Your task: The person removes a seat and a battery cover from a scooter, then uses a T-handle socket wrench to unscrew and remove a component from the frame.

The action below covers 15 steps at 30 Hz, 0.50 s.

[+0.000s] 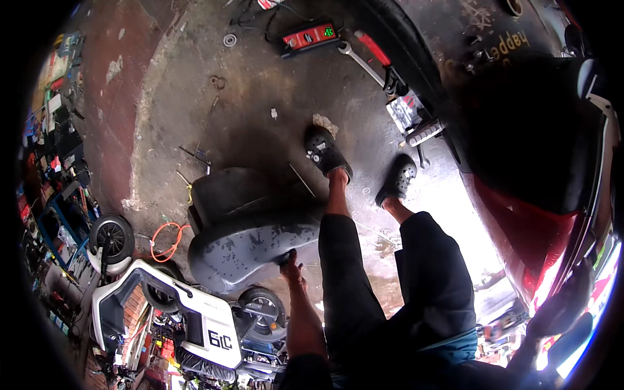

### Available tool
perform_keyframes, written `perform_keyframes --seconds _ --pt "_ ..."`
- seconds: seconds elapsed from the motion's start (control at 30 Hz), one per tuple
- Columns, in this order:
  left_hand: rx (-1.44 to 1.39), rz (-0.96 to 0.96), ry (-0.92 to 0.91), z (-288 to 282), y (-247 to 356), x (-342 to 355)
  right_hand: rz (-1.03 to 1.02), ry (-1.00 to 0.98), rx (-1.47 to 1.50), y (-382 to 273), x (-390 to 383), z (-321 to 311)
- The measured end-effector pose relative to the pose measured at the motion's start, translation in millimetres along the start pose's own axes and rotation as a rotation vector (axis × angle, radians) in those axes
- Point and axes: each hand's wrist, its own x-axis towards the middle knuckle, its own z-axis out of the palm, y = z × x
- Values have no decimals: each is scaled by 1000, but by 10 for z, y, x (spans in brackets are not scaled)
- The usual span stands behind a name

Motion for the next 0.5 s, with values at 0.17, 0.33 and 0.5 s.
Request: perform_keyframes --seconds 0.17,0.33,0.5 --pt "206 -258 10 202 353 -244 119 -3 -44 206 -19 -44" --pt "727 434 -364 795 1621 -695 178 -20 -16 185 71 17" --pt "806 1184 -369 2560 3023 -547 237 -43 -37 301 127 161"
